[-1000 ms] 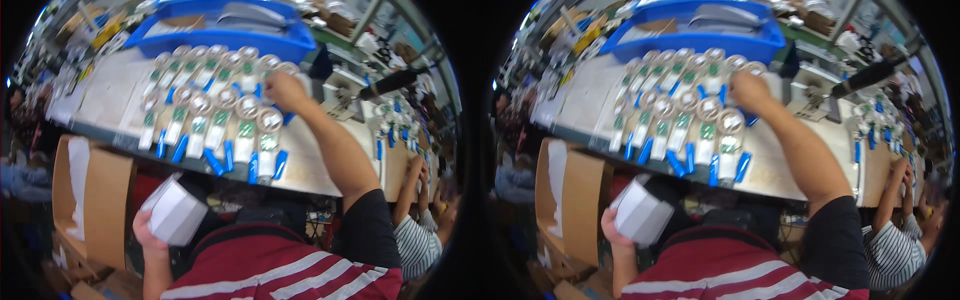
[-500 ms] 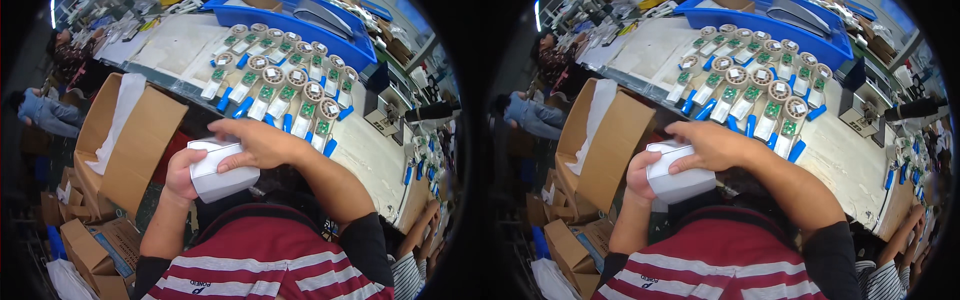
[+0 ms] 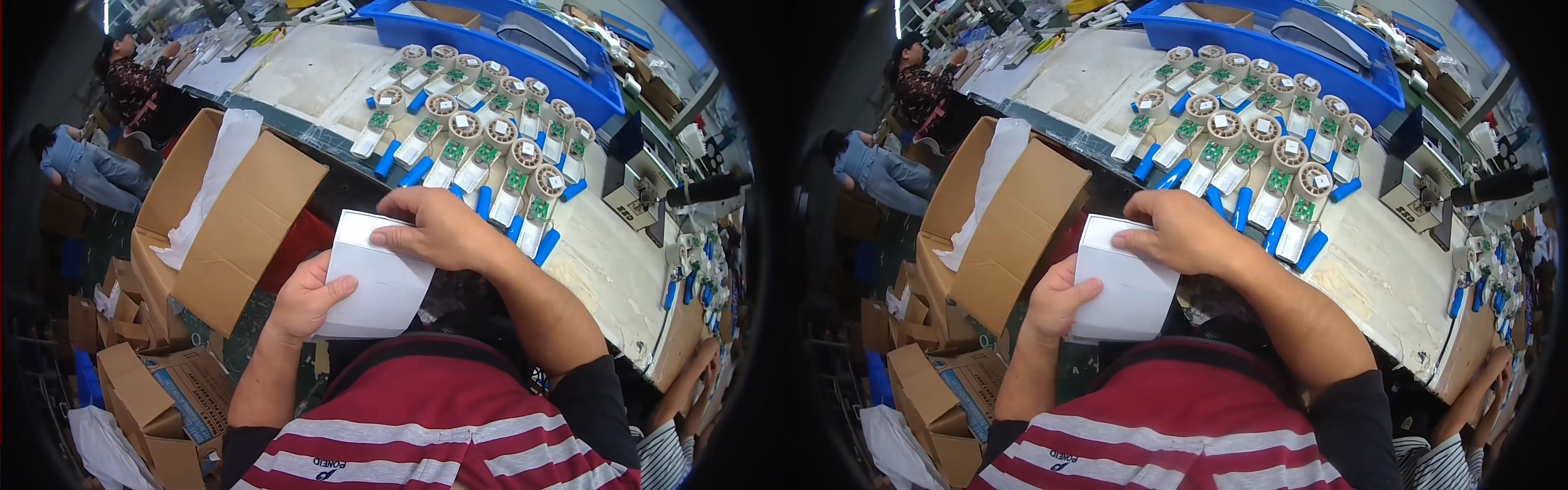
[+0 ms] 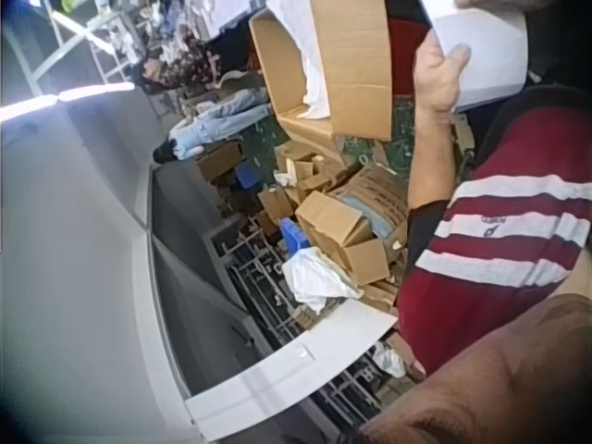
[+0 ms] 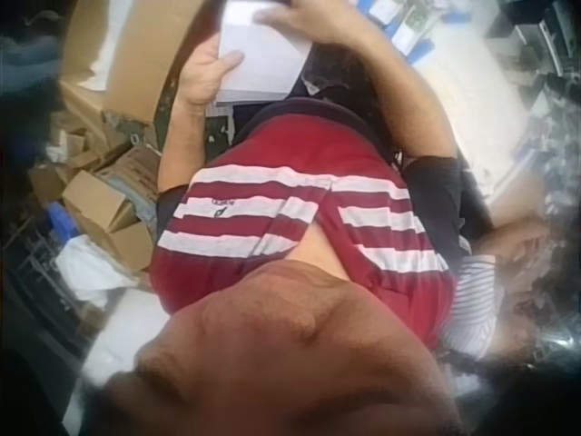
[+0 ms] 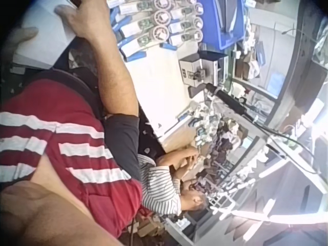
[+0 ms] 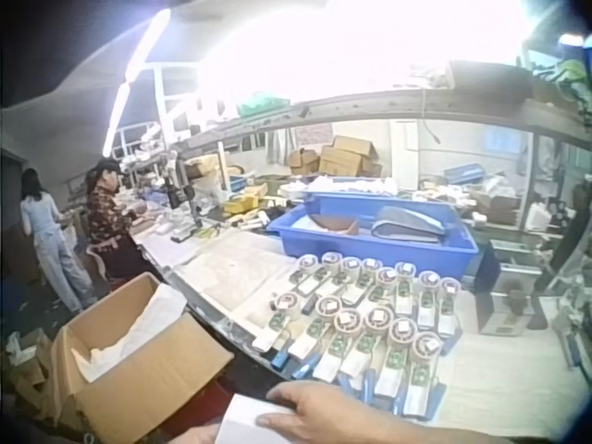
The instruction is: Assembling small electronic fan components and applying labels on a production line.
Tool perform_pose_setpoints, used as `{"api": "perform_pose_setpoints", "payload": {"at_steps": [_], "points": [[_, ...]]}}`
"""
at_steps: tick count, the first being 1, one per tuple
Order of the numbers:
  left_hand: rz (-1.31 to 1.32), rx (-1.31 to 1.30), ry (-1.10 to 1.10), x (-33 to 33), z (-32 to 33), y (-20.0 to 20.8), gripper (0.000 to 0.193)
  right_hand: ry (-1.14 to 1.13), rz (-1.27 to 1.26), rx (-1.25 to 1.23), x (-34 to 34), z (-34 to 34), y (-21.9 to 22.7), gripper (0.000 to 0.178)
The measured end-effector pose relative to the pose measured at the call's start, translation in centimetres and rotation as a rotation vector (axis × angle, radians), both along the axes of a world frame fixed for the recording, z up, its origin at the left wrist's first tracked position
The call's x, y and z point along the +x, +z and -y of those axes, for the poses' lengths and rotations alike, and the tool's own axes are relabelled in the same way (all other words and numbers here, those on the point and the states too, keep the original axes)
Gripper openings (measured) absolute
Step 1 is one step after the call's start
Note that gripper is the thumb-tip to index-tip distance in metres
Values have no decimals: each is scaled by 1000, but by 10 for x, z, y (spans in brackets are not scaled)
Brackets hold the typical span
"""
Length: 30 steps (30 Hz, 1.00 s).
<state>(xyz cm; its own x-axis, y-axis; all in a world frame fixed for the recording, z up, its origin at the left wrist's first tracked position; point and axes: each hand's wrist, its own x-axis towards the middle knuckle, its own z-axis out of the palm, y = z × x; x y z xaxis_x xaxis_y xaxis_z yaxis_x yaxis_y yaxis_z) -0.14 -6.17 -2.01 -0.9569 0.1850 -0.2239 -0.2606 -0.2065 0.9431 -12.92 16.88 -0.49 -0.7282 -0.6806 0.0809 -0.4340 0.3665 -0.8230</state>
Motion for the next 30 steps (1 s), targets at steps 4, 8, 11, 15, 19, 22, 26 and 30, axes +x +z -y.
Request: {"api": "perform_pose_setpoints", "payload": {"at_steps": [4, 8, 11, 15, 19, 22, 26, 30], "points": [[-14, -73, -96, -11, -6, 1, 42, -57, -35, -138, 1, 2, 5, 22], [-18, 32, -116, -20, -15, 0, 37, -23, 161, -85, -1, 5, -1, 20], [-52, -21, -148, -24, -14, -8, 34, 31, 332, -182, -2, 3, -16, 19], [-94, -87, -198, -29, -13, -18, 29, 77, 570, -295, -2, 2, -40, 19], [-123, -136, -236, -32, -15, -20, 25, 72, 764, -347, 1, -1, -51, 18], [-120, -252, -265, -35, -17, -12, 28, -8, 600, -339, -1, -5, -44, 13], [-97, -250, -240, -35, -23, -7, 32, -205, 158, -287, 7, -14, -24, 8], [-89, -182, -189, -36, -31, -9, 36, -334, -316, -237, 22, -21, -8, 8]]}}
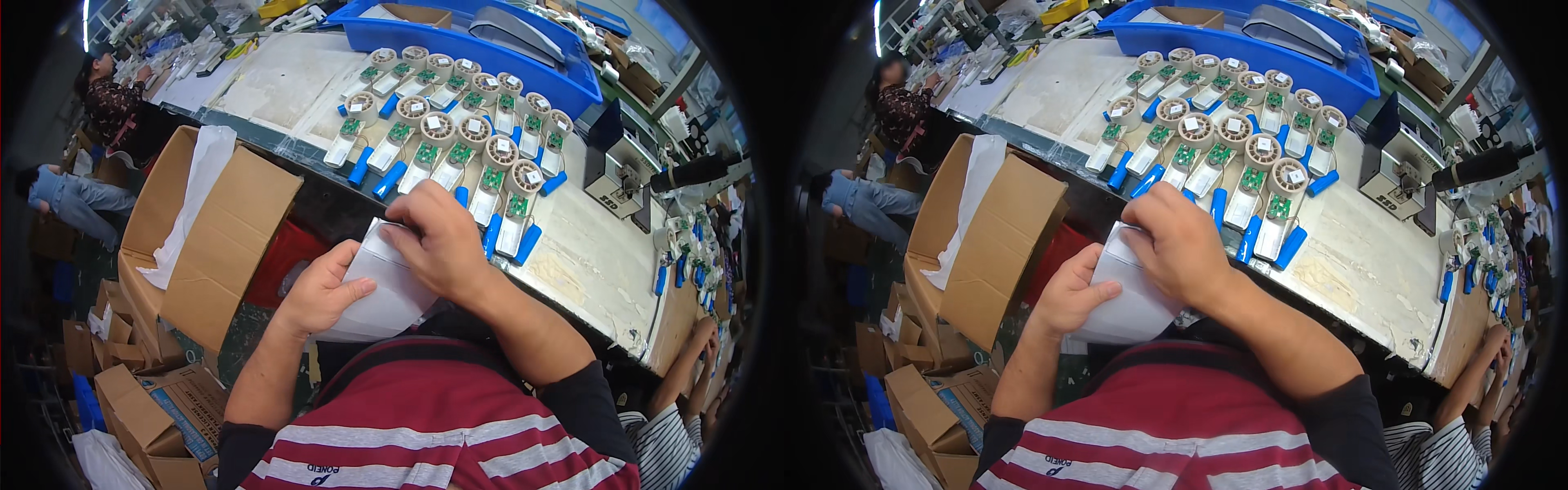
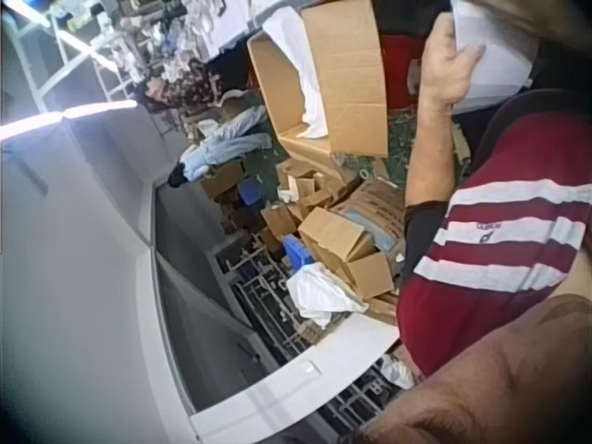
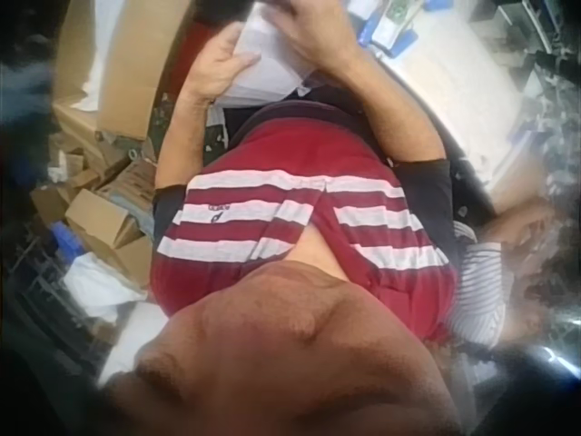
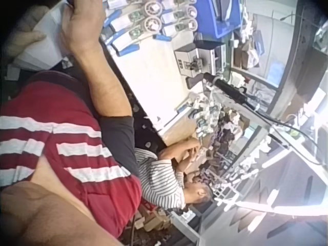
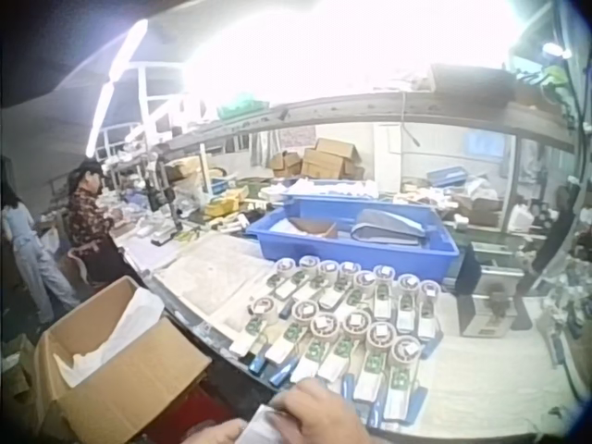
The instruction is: Assembling small electronic fan components and applying labels on a production line.
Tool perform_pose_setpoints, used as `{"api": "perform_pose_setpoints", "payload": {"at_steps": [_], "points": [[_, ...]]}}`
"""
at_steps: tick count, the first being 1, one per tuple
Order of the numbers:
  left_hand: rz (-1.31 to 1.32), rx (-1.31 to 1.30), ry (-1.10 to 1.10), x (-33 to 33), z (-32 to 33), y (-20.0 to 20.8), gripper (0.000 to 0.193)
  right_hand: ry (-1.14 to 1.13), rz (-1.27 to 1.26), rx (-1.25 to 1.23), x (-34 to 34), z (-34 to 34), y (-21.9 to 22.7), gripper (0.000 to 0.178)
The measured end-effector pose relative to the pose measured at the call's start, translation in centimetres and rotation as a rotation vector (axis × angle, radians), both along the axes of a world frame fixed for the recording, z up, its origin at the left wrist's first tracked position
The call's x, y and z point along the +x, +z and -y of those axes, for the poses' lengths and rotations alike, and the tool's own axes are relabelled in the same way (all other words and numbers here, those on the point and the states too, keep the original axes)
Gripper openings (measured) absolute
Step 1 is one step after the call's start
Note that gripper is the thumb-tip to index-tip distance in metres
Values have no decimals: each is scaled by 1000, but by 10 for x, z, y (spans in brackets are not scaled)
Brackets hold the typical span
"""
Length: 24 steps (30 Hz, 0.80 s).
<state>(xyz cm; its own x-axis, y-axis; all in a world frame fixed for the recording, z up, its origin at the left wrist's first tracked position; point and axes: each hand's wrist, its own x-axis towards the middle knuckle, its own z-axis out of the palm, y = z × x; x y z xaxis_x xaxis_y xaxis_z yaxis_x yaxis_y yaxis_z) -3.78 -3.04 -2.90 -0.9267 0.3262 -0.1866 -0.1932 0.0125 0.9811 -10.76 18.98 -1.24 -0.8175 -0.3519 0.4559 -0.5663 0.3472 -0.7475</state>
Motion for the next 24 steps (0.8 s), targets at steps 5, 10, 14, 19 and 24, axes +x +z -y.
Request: {"api": "perform_pose_setpoints", "payload": {"at_steps": [5, 10, 14, 19, 24], "points": [[-42, 84, 26, -1, -11, -2, 38, 27, -266, 29, 32, -14, 15, 16], [-39, 54, 109, 3, -18, 1, 37, 35, -229, 4, 46, -13, 12, 24], [-21, 165, 90, 9, -17, 11, 32, 74, -114, 118, 40, -1, -2, 29], [207, 480, 337, 7, -16, 23, 18, 140, -107, 153, 44, 2, -6, 35], [229, 331, 362, 6, -10, 17, 19, 130, -109, 172, 50, 4, -11, 38]]}}
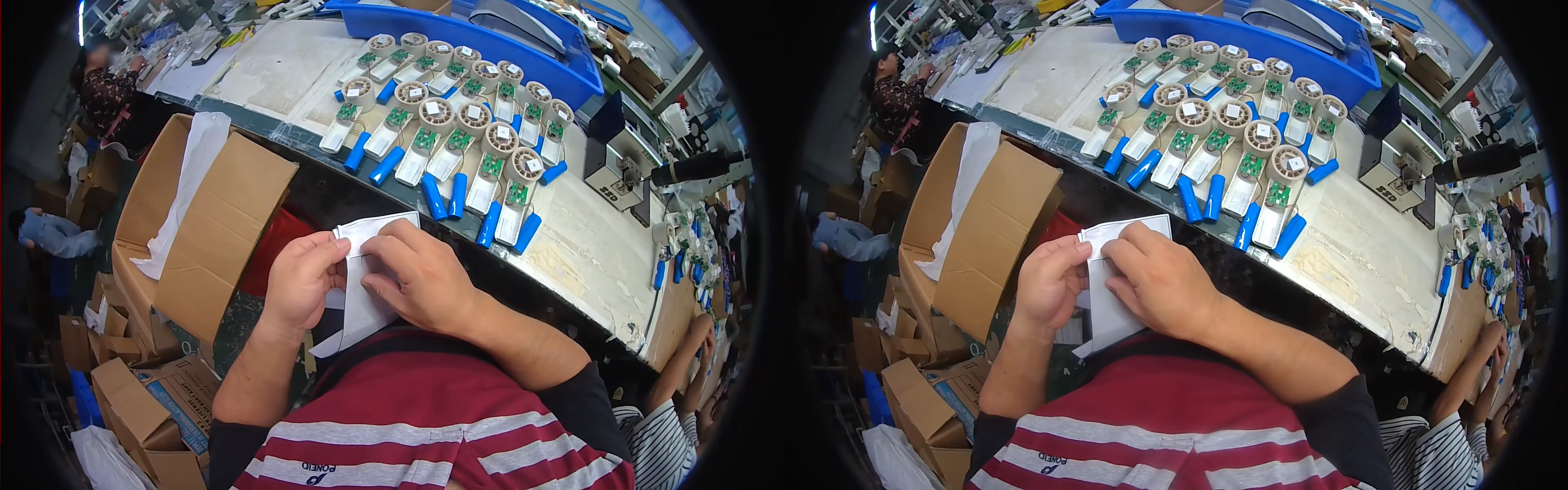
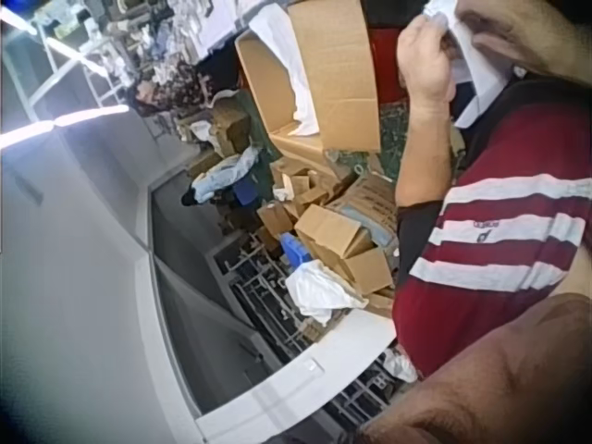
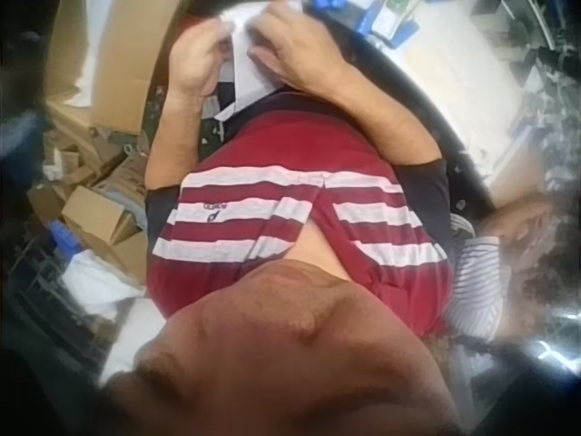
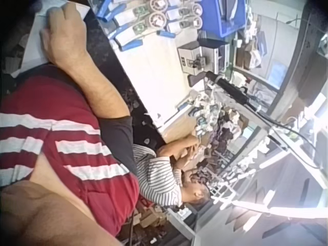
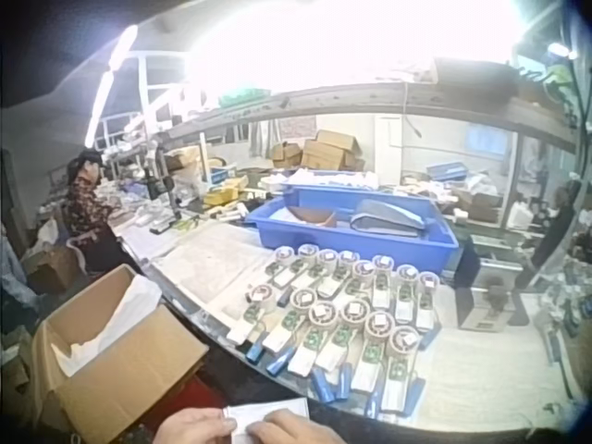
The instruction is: Assembling small electronic fan components and applying labels on a production line.
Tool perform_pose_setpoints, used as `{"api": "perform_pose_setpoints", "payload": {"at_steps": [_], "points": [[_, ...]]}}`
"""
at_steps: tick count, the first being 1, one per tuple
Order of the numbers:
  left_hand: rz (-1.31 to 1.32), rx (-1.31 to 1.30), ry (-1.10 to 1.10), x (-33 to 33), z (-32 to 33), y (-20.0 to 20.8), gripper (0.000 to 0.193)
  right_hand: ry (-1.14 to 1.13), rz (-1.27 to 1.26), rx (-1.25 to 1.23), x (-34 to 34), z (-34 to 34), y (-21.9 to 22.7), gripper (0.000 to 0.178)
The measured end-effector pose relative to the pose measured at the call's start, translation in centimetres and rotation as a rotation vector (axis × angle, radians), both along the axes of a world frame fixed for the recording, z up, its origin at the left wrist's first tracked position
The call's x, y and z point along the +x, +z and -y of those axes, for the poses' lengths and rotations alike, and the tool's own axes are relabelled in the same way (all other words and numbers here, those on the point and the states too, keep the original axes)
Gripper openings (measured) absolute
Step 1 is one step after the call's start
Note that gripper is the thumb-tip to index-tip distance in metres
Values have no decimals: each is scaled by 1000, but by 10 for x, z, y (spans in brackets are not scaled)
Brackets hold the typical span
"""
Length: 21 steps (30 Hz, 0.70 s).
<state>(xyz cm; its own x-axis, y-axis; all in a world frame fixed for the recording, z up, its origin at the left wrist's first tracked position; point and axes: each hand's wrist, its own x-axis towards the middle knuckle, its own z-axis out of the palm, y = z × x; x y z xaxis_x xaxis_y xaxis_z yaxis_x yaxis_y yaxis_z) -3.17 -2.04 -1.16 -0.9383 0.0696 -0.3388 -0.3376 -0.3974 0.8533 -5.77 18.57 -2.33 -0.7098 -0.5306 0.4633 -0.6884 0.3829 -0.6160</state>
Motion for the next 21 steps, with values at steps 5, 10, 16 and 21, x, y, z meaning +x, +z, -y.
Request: {"api": "perform_pose_setpoints", "payload": {"at_steps": [5, 10, 16, 21], "points": [[69, 49, 29, 1, -2, 1, 16, 34, 6, -30, 2, -4, 2, 41], [62, 98, 16, 2, -3, -9, 13, 54, 13, -1, 3, -8, 6, 41], [86, 182, 50, 2, -14, -4, 10, 51, 68, -31, 3, -12, 3, 39], [105, 160, 66, 2, -20, -2, 10, 53, 95, -63, 1, -15, -1, 36]]}}
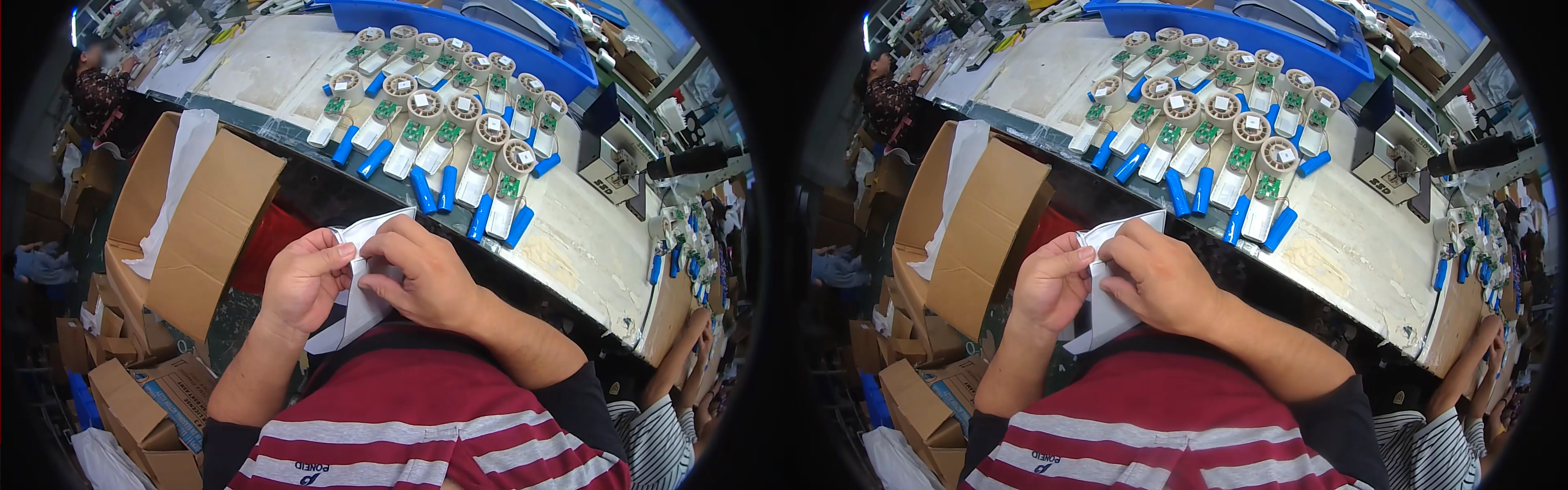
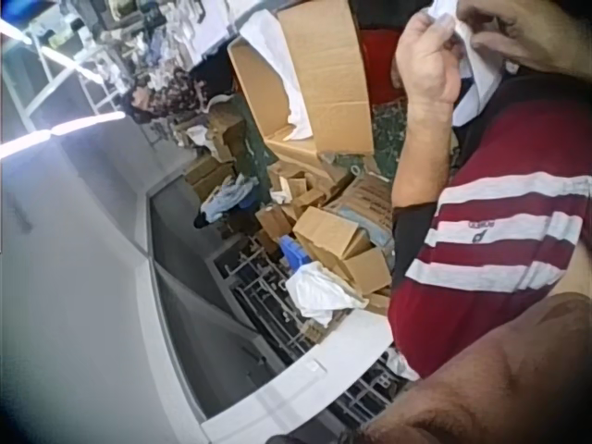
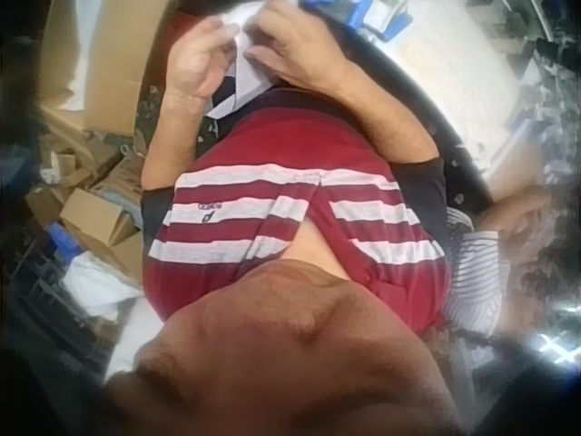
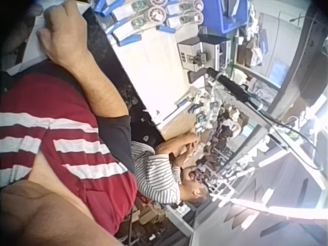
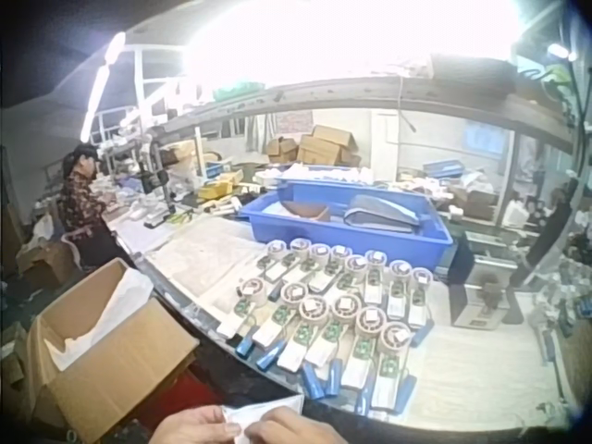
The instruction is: Assembling small electronic fan components and applying labels on a production line.
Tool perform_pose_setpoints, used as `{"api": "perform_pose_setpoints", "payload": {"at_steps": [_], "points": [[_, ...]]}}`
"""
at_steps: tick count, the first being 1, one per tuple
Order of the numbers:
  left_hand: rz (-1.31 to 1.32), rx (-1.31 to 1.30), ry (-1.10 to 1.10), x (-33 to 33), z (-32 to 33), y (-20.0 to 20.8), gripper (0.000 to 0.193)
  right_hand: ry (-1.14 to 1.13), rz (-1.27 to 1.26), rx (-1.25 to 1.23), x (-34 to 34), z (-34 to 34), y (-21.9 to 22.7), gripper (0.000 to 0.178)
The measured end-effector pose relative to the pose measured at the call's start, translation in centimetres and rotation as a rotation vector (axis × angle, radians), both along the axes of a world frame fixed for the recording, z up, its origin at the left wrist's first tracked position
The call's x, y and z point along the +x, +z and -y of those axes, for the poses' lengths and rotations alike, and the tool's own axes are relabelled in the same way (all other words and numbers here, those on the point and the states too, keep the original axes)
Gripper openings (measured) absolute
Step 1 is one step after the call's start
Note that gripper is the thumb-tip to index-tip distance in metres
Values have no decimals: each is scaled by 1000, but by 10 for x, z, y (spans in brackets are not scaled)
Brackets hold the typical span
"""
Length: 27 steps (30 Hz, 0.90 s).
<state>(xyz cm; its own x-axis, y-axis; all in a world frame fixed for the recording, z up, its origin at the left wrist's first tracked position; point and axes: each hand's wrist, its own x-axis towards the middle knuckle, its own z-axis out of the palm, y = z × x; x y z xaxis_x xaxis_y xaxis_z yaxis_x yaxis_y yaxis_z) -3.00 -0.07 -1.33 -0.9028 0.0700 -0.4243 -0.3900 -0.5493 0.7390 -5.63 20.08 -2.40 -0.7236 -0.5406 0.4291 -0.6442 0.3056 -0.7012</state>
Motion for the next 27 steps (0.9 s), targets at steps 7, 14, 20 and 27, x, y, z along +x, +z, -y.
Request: {"api": "perform_pose_setpoints", "payload": {"at_steps": [7, 14, 20, 27], "points": [[38, 9, -94, 8, 2, -3, 15, 16, -62, -4, 3, -5, -4, 35], [50, 52, -150, 10, 5, -7, 16, 39, -66, 2, 6, -7, -7, 34], [69, 70, -107, 9, -3, -9, 19, 30, -127, 37, 6, -9, -14, 32], [86, 92, -10, 10, -9, -17, 27, 22, -164, 14, 3, -6, -28, 31]]}}
